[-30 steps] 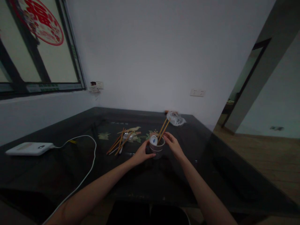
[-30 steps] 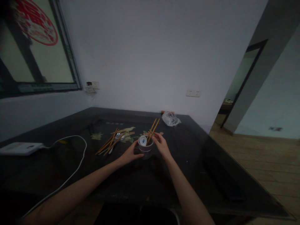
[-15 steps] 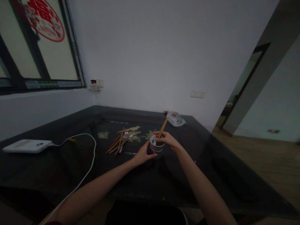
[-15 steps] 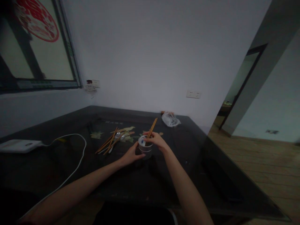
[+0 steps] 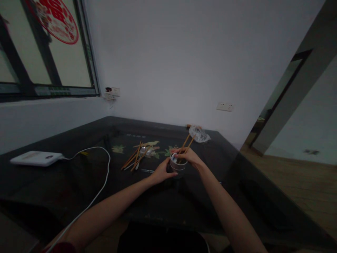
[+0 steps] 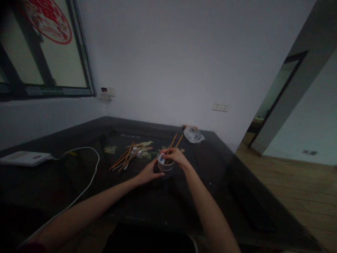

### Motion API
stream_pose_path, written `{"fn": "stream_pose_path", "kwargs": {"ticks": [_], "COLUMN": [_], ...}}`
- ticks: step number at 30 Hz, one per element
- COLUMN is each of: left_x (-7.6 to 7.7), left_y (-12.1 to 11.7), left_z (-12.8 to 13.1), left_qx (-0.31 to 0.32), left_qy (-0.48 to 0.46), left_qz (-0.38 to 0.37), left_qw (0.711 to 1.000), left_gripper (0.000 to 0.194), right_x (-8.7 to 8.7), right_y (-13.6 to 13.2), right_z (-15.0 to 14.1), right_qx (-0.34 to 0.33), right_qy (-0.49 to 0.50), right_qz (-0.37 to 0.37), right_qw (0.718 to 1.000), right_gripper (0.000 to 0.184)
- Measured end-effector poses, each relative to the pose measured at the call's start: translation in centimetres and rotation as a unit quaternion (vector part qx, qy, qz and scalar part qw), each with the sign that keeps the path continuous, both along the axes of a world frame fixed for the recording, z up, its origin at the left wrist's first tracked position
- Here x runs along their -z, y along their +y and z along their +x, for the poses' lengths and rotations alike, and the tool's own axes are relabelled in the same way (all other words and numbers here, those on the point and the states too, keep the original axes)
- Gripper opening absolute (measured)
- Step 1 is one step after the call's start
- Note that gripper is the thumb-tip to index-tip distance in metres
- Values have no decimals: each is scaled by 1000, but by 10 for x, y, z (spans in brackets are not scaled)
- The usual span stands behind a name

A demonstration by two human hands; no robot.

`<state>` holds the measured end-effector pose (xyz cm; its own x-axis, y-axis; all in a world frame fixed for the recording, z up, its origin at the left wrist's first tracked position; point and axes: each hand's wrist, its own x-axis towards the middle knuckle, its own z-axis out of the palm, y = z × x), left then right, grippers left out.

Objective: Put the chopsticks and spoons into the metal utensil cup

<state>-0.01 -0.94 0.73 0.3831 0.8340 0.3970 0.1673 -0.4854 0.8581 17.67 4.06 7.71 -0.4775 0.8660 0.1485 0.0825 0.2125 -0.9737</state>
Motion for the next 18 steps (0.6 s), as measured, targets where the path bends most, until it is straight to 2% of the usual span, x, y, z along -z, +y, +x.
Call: {"fn": "stream_pose_path", "kwargs": {"ticks": [9, 18], "left_x": [-3, -3], "left_y": [-2, -2], "left_z": [0, 0], "left_qx": [-2, -9], "left_qy": [7, 13], "left_qz": [10, 17], "left_qw": [1000, 1000], "left_gripper": [71, 68], "right_x": [-1, -7], "right_y": [3, 1], "right_z": [1, 2], "right_qx": [-4, -40], "right_qy": [-41, -96], "right_qz": [8, 45], "right_qw": [999, 994], "right_gripper": [39, 37]}}
